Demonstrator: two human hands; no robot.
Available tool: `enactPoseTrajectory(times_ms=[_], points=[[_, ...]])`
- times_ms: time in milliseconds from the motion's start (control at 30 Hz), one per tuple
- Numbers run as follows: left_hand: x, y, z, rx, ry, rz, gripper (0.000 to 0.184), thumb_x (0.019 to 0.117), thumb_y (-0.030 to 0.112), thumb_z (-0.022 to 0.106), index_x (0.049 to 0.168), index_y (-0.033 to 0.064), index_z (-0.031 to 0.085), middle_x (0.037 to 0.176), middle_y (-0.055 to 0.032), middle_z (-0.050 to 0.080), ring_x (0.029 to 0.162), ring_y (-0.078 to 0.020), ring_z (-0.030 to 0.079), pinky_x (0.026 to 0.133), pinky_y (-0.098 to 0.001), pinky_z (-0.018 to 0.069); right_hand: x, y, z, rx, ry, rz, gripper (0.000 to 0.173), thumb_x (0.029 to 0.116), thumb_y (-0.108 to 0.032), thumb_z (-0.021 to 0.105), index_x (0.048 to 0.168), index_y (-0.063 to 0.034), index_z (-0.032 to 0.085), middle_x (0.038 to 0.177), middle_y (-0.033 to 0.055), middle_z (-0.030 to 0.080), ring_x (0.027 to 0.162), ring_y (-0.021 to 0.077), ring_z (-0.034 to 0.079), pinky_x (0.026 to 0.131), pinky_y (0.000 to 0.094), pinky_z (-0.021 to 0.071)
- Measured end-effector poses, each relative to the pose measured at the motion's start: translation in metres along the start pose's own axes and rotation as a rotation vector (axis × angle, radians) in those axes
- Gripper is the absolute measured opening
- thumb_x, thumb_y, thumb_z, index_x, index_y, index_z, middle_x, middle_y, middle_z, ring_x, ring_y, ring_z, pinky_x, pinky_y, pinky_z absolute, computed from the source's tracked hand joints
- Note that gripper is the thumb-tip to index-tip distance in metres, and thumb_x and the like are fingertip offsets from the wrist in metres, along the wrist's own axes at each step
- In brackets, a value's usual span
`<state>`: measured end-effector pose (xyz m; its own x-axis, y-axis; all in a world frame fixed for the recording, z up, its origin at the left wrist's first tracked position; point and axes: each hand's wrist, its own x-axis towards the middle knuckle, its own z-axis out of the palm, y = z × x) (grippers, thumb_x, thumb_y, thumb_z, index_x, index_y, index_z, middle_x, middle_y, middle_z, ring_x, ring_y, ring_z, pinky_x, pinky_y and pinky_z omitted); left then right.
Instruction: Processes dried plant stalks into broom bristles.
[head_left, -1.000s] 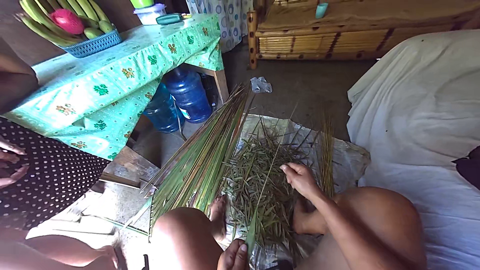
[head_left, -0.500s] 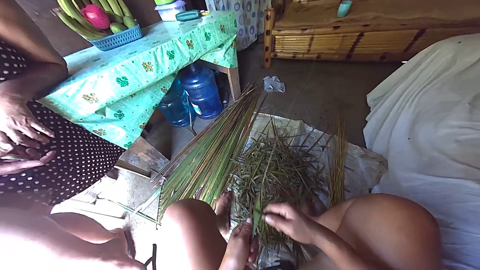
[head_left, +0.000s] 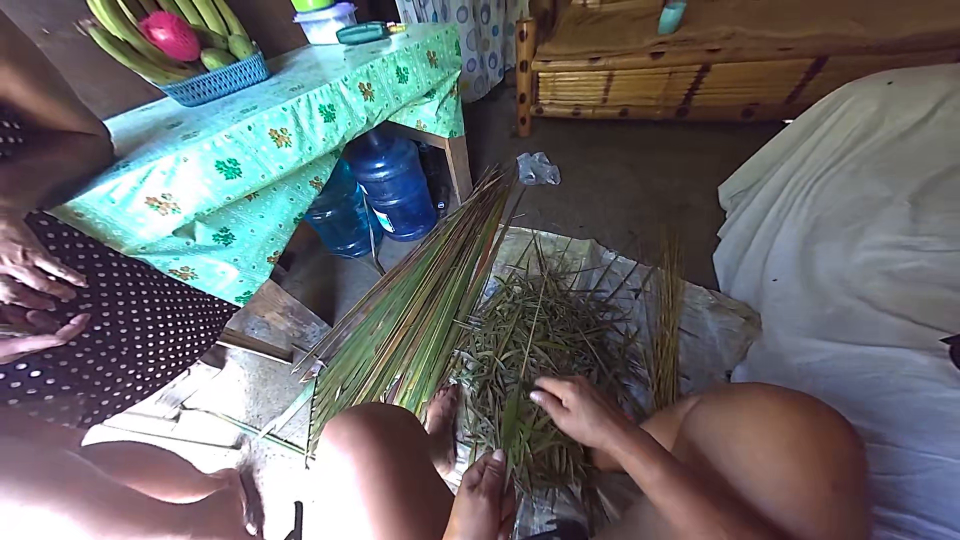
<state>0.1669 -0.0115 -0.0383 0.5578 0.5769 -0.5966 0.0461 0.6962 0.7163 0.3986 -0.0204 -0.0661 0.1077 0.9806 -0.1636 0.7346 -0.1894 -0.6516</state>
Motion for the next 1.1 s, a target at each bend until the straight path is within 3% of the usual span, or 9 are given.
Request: enactPoseTrajectory(times_ms=[100,233,433,600,733,800,933,1033,1100], points=[[-0.006,-0.002,-0.002,0.037,-0.010,0.023,0.034,0.1123,0.016,0.027,0.087,0.0114,0.050,0.052,0.0074,0.041,0.039,0.0018,0.034,0.038,-0.0129,0.0285,0.007,0.007,-0.018,0.085,0.067,0.121,0.038,0.1082,-0.030,0.046,0.107,-0.0014,0.070,0.084,0.0157,0.066,0.080,0.0298,0.065,0.076,0.0512,0.0508],[0.001,-0.002,-0.001,0.082,0.025,0.069,0.034,0.1122,0.015,0.029,0.085,0.0109,0.049,0.051,0.0073,0.040,0.039,0.0008,0.034,0.038,-0.0139,0.0293,-0.010,-0.013,-0.012,0.315,-0.032,-0.020,0.036,0.1058,-0.029,0.048,0.106,-0.0016,0.072,0.079,0.0085,0.063,0.069,0.0170,0.058,0.068,0.0390,0.0498],[0.013,-0.010,-0.002,0.479,0.127,0.282,0.029,0.1080,0.016,0.041,0.087,0.0064,0.058,0.057,0.0073,0.041,0.046,-0.0018,0.039,0.047,-0.0202,0.0368,-0.028,-0.027,0.020,0.088,-0.097,-0.353,0.037,0.1050,-0.031,0.049,0.091,-0.0019,0.067,0.077,0.0133,0.065,0.071,0.0276,0.066,0.064,0.0460,0.0519],[0.007,-0.009,-0.006,0.663,0.178,0.357,0.029,0.1070,0.017,0.042,0.084,0.0067,0.058,0.058,0.0076,0.042,0.050,-0.0017,0.041,0.052,-0.0218,0.0393,-0.024,-0.026,0.020,-0.003,-0.014,-0.312,0.037,0.1050,-0.032,0.049,0.096,-0.0023,0.070,0.084,0.0149,0.070,0.077,0.0307,0.070,0.067,0.0503,0.0554],[-0.010,-0.015,-0.007,0.544,0.063,0.312,0.030,0.1080,0.016,0.039,0.085,0.0090,0.057,0.057,0.0089,0.041,0.047,-0.0019,0.040,0.048,-0.0216,0.0381,-0.003,-0.006,-0.010,0.113,0.081,0.053,0.039,0.1070,-0.031,0.048,0.109,-0.0002,0.071,0.092,0.0189,0.070,0.088,0.0351,0.069,0.082,0.0575,0.0534],[-0.013,-0.021,-0.010,0.518,0.025,0.323,0.030,0.1084,0.015,0.038,0.085,0.0086,0.056,0.057,0.0086,0.042,0.047,-0.0024,0.040,0.048,-0.0218,0.0385,0.006,0.010,-0.023,0.219,0.228,0.172,0.038,0.1076,-0.028,0.047,0.111,0.0003,0.071,0.084,0.0150,0.067,0.078,0.0274,0.065,0.077,0.0503,0.0522],[-0.017,-0.019,-0.012,0.409,-0.054,0.276,0.024,0.1096,0.012,0.034,0.102,0.0060,0.056,0.059,0.0079,0.047,0.046,-0.0027,0.045,0.045,-0.0205,0.0416,0.005,0.013,-0.019,0.691,0.480,0.175,0.030,0.1082,-0.016,0.044,0.116,0.0023,0.067,0.063,-0.0057,0.053,0.049,0.0006,0.048,0.047,0.0166,0.0419],[-0.017,-0.018,-0.011,0.309,-0.165,0.295,0.026,0.1100,0.009,0.031,0.122,0.0005,0.052,0.066,0.0016,0.060,0.055,-0.0090,0.061,0.055,-0.0272,0.0553,-0.002,0.002,-0.013,1.001,0.452,0.145,0.035,0.1082,-0.015,0.036,0.116,0.0019,0.065,0.059,-0.0054,0.054,0.045,0.0025,0.048,0.042,0.0163,0.0406],[-0.013,-0.016,-0.013,0.303,-0.219,0.356,0.023,0.1089,0.006,0.035,0.120,0.0005,0.055,0.084,-0.0023,0.073,0.076,-0.0123,0.072,0.074,-0.0319,0.0613,-0.005,0.000,-0.013,1.082,0.401,0.147,0.035,0.1080,-0.016,0.036,0.116,0.0011,0.065,0.059,-0.0045,0.055,0.044,0.0033,0.048,0.041,0.0170,0.0406]])
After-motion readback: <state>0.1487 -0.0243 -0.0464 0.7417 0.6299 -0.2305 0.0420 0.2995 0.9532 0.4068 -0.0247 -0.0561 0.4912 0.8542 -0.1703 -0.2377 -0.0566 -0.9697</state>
